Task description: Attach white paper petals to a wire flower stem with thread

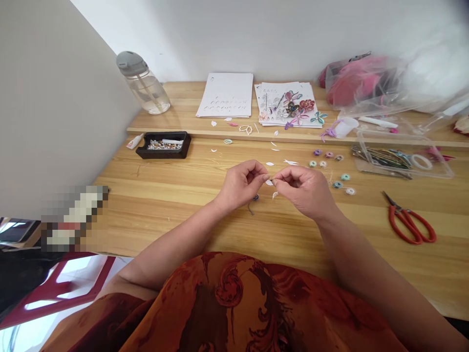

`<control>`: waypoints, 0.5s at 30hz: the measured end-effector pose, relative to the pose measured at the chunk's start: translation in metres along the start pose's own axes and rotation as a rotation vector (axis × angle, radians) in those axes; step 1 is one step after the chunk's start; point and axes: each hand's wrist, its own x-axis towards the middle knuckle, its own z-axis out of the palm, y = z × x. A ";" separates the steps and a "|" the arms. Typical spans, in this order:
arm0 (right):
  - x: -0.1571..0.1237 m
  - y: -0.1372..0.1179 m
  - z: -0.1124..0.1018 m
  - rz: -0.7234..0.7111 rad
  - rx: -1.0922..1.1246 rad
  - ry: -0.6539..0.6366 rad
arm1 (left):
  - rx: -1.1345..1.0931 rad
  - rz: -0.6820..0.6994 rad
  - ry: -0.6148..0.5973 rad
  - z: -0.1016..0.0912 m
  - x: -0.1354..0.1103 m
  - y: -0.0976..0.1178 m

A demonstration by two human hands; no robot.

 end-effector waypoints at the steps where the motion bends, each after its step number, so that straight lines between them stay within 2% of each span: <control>1: 0.001 0.001 -0.001 0.022 0.044 -0.018 | -0.065 -0.044 -0.013 0.000 0.001 -0.001; 6: 0.005 0.001 -0.001 0.158 0.294 -0.061 | -0.383 -0.270 -0.058 0.002 0.003 -0.004; 10: 0.006 0.000 0.004 0.273 0.445 -0.021 | -0.615 -0.450 -0.051 0.009 0.001 -0.004; 13: 0.005 0.001 0.010 0.304 0.514 0.057 | -0.680 -0.476 -0.006 0.015 -0.003 -0.003; 15: 0.005 0.002 0.013 0.315 0.530 0.118 | -0.649 -0.448 0.015 0.019 -0.005 -0.003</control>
